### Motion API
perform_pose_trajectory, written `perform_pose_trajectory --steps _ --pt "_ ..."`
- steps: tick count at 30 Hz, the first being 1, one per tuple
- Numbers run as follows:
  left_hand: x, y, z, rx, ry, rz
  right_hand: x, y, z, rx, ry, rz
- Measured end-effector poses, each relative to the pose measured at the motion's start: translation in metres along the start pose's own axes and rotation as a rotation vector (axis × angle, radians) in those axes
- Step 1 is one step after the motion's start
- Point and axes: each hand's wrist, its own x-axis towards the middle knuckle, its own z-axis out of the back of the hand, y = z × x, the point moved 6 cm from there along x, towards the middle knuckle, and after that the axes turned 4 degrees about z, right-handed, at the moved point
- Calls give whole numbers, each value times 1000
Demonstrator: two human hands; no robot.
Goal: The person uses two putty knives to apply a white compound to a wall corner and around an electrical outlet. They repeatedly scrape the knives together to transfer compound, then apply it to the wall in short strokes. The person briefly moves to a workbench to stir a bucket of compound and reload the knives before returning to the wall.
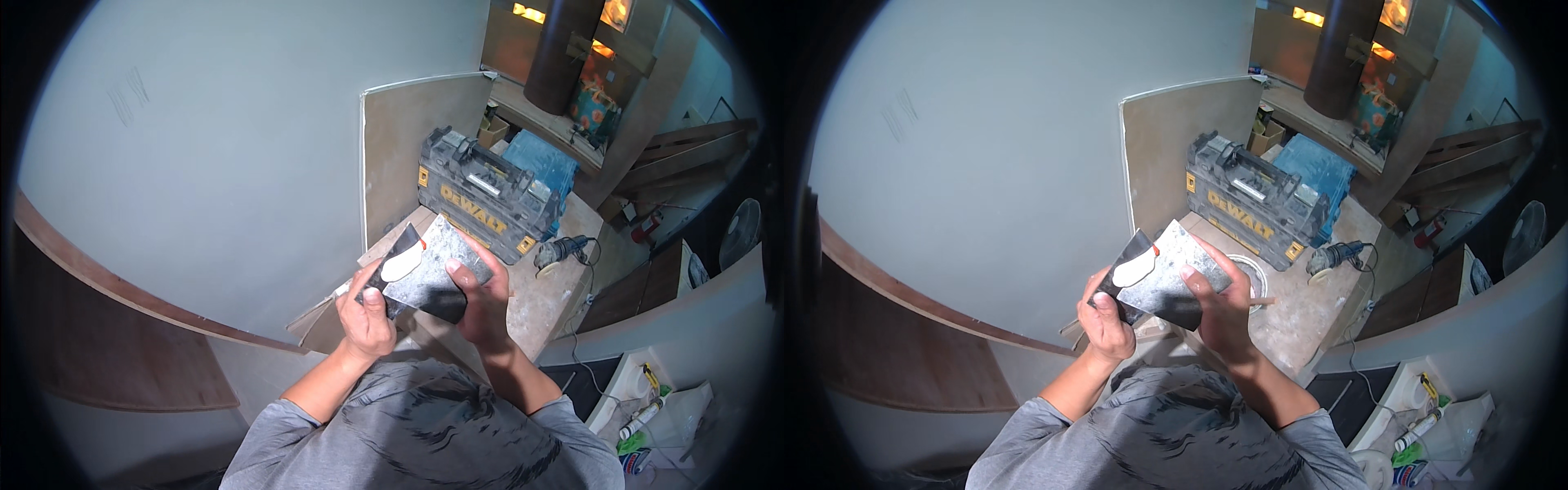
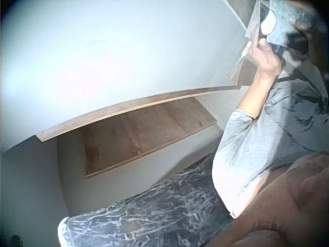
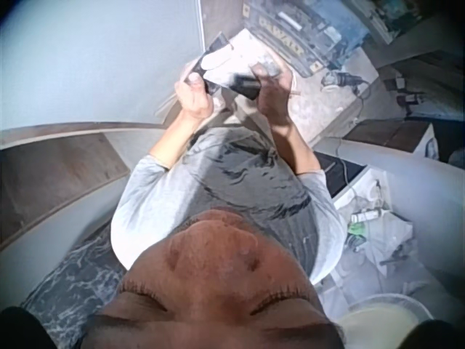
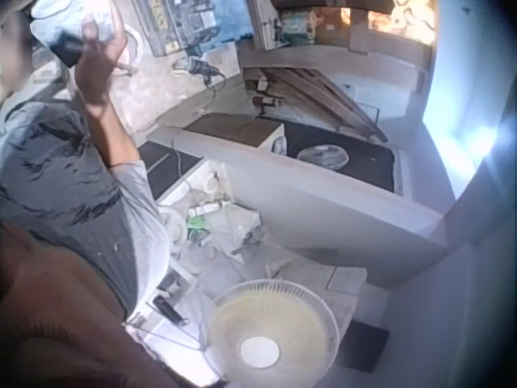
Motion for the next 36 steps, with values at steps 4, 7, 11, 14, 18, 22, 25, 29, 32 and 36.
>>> perform_pose_trajectory --steps 4,7,11,14,18,22,25,29,32,36 --pt "3 1 8 79 22 -59 9 -2 -17 91 11 -31" --pt "6 4 22 111 65 -89 18 -4 -35 162 -53 -58" --pt "12 37 59 -69 -79 288 36 3 -50 210 -180 157" --pt "32 51 70 -752 -101 622 40 12 -55 -186 115 625" --pt "49 45 96 -956 -52 792 40 11 -128 -397 645 1006" --pt "57 54 119 -1047 -64 835 34 0 -166 -675 851 1199" --pt "66 57 134 -949 -41 727 43 -12 -178 -756 854 1194" --pt "74 63 145 -986 -18 723 67 -45 -181 -843 755 1052" --pt "75 58 149 -969 -146 777 85 -68 -175 -940 726 780" --pt "70 90 146 -1017 -171 825 48 -73 -178 19 99 518"
